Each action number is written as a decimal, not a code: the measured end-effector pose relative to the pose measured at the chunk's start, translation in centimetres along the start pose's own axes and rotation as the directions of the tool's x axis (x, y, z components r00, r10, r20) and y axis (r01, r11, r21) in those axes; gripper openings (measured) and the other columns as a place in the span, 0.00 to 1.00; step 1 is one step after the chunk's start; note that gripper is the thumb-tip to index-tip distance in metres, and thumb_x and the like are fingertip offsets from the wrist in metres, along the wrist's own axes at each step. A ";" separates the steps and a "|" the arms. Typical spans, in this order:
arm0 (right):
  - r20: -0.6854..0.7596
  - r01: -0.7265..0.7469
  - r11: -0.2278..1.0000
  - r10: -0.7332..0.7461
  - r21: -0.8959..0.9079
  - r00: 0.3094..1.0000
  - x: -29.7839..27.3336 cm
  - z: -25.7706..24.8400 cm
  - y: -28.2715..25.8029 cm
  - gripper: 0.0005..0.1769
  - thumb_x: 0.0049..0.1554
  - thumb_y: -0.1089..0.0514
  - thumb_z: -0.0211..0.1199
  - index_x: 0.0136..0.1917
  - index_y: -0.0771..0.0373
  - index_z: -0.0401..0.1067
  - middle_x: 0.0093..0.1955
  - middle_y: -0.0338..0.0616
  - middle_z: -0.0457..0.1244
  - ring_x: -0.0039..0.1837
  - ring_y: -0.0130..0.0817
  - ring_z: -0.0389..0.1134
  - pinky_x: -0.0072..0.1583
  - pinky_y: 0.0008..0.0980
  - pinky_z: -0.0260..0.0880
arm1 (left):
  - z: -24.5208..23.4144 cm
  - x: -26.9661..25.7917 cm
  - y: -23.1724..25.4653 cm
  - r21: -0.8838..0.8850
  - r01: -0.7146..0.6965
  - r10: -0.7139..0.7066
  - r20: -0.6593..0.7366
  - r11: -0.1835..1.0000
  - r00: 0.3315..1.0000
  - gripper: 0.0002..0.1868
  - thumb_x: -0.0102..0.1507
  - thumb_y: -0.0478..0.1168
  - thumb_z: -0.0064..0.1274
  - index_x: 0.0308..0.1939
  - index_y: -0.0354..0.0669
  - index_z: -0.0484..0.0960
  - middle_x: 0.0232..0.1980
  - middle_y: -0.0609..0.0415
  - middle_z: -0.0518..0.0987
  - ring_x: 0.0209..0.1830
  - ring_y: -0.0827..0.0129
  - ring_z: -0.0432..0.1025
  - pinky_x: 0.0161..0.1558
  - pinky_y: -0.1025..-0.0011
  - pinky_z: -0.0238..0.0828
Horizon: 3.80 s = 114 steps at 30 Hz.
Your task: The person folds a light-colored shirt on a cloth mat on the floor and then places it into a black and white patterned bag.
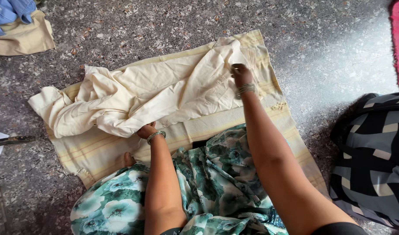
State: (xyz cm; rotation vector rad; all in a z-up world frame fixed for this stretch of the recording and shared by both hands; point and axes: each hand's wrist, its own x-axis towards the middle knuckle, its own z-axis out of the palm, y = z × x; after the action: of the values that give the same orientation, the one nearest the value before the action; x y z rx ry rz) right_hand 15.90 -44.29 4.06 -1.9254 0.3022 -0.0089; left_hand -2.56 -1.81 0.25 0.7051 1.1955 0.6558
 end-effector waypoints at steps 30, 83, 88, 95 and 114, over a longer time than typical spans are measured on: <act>0.538 0.662 0.357 -0.392 -0.659 0.746 0.0 10.2 -8.8 0.11 0.63 0.54 0.57 0.54 0.45 0.79 0.77 0.43 0.56 0.85 0.50 0.39 0.81 0.60 0.30 | 0.3 -3.2 6.1 -0.090 -0.135 0.128 -0.083 0.987 0.988 0.49 0.63 0.70 0.39 0.65 0.24 0.68 0.62 0.35 0.75 0.54 0.50 0.79 0.44 0.55 0.87; -0.115 -0.007 0.909 0.060 0.417 0.992 3.4 -4.6 1.6 0.15 0.57 0.67 0.68 0.54 0.76 0.69 0.47 0.50 0.68 0.45 0.34 0.70 0.47 0.32 0.75 | 0.0 -3.3 1.2 0.420 -0.889 0.422 0.850 -0.184 0.315 0.19 0.68 0.43 0.50 0.63 0.47 0.81 0.74 0.49 0.71 0.78 0.47 0.57 0.76 0.38 0.37; -0.060 -0.115 0.920 0.099 -0.374 0.993 0.7 -10.9 2.4 0.26 0.49 0.64 0.70 0.61 0.69 0.71 0.50 0.51 0.72 0.49 0.36 0.72 0.53 0.34 0.73 | -0.1 -3.1 0.9 0.435 -0.882 0.315 0.875 -0.180 0.367 0.33 0.66 0.55 0.54 0.72 0.49 0.72 0.80 0.49 0.62 0.82 0.46 0.47 0.75 0.34 0.27; -0.023 -0.213 0.885 0.223 -0.414 0.974 -1.5 -8.8 -2.4 0.39 0.53 0.48 0.70 0.74 0.56 0.61 0.69 0.49 0.63 0.56 0.43 0.75 0.60 0.37 0.74 | -1.2 -2.4 -0.4 0.470 -0.800 0.221 0.883 -0.374 0.415 0.39 0.67 0.58 0.47 0.80 0.50 0.60 0.85 0.50 0.50 0.85 0.48 0.36 0.75 0.35 0.23; -0.423 0.102 0.995 -0.091 0.003 0.901 2.8 -5.9 -0.5 0.12 0.53 0.60 0.75 0.48 0.63 0.76 0.40 0.42 0.70 0.40 0.27 0.67 0.43 0.32 0.70 | -1.0 -3.3 -0.2 0.448 -0.806 0.208 0.894 -0.388 0.397 0.39 0.68 0.60 0.45 0.80 0.49 0.62 0.86 0.50 0.51 0.86 0.51 0.39 0.79 0.40 0.26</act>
State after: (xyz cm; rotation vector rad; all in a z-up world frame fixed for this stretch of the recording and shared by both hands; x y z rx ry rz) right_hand 17.79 -50.08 6.33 -1.8995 0.4924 -0.5013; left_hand -4.31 -4.40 1.83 2.8496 0.4350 0.2309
